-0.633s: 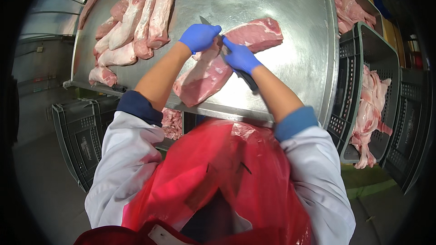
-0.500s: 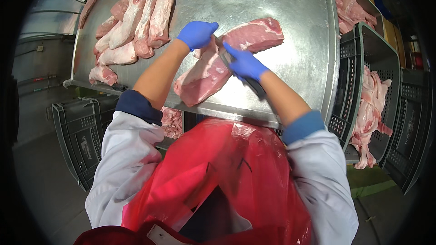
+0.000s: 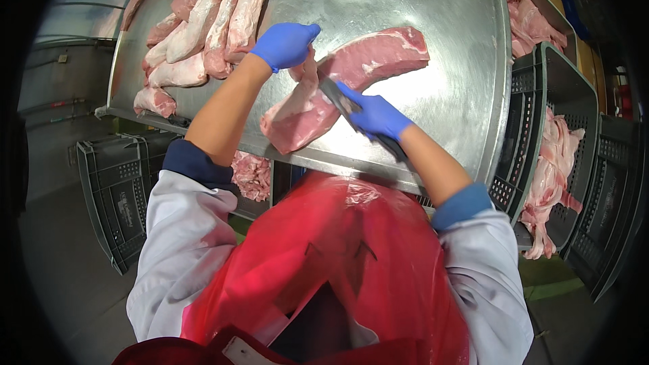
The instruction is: The person trims fat and connective tissue from large cuts of raw meat using a knife. They repeatedly reposition the meat on a stainless steel table, slice off excess fat, and place the trimmed pieces into a nearby crate.
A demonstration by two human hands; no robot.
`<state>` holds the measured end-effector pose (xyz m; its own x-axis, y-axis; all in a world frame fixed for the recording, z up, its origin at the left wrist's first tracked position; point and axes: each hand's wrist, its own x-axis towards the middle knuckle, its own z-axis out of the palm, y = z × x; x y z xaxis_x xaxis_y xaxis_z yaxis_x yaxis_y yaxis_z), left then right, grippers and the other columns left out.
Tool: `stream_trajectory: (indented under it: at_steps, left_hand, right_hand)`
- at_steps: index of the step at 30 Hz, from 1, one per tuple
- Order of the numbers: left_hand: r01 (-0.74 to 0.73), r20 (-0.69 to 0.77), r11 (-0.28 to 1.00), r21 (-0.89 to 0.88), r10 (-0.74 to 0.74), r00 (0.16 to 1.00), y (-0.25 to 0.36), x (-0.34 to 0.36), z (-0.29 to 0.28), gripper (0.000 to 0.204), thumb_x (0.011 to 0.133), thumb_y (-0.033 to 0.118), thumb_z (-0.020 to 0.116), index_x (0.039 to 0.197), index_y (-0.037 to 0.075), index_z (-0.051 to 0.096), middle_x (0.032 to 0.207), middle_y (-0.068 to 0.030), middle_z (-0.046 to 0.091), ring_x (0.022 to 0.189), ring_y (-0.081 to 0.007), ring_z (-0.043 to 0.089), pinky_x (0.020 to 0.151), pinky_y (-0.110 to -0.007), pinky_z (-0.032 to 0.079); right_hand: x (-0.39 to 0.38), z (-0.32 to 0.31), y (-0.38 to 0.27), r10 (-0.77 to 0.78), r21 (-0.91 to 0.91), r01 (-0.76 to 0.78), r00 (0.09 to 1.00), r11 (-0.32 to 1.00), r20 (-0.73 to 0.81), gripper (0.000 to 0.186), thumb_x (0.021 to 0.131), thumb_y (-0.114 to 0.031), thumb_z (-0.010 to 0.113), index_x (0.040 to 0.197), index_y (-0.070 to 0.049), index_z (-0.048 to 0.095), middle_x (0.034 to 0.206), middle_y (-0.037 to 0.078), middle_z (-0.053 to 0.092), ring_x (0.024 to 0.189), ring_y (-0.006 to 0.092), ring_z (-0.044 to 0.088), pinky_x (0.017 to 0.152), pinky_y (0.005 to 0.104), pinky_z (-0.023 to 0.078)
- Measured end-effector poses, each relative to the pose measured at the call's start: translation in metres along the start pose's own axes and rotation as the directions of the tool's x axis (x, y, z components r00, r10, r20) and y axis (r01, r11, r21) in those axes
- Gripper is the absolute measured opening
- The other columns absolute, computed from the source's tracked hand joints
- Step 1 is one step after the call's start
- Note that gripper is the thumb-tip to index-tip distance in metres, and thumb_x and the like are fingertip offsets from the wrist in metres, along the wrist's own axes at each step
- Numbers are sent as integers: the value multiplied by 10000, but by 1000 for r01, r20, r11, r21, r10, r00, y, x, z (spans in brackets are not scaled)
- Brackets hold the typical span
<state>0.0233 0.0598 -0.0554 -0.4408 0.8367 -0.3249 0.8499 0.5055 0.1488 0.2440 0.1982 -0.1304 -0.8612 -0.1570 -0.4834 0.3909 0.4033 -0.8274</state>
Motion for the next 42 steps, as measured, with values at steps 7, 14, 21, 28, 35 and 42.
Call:
stream_trajectory:
  at_steps: [7,14,21,28,35,42]
  left_hand:
    - [23,-179,998,63,-12,984,-47,-24,5,187,885,189,611,1004,45,599,910,-221,700,877,-402,691,756,-505,537]
    - [24,-255,998,64,-6,967,-42,-20,-9,263,887,247,636,1048,41,606,994,-228,700,953,-428,668,823,-505,529]
    - [383,156,920,78,-391,907,-172,-137,76,520,792,300,757,1224,52,611,1140,-232,677,1081,-416,645,933,-461,521]
    - [288,129,947,-144,-271,954,-79,-107,142,484,815,232,676,1240,78,504,1047,-252,693,1017,-454,656,888,-504,512]
    - [276,-52,958,-74,-280,958,-79,-113,107,342,902,239,603,1162,53,482,977,-256,687,906,-450,672,785,-524,526]
    - [149,-49,980,-134,-157,986,-46,-115,46,306,904,214,586,1138,30,515,992,-263,689,920,-438,678,784,-515,530]
  right_hand:
    - [-16,20,21,-125,-2,125,990,992,70,751,918,-151,538,1603,-270,255,746,115,687,539,197,655,606,330,581]
    - [14,33,4,-104,-118,110,993,987,53,728,937,-215,496,1605,-293,218,733,163,678,556,276,667,650,393,567]
    - [-95,9,34,-38,-10,39,993,999,109,771,901,-112,570,1593,-305,292,754,126,672,636,227,661,686,364,557]
    - [52,53,-10,-62,417,101,992,903,-106,759,902,-100,567,1590,-281,304,774,117,670,601,136,633,596,316,550]
    - [44,86,-12,-255,-238,236,966,942,-52,727,936,-243,512,1604,-261,226,957,324,677,831,460,693,816,481,540]
    - [67,89,-53,-46,-30,47,999,998,17,804,861,-106,534,1605,-214,250,780,180,700,572,218,667,630,356,563]
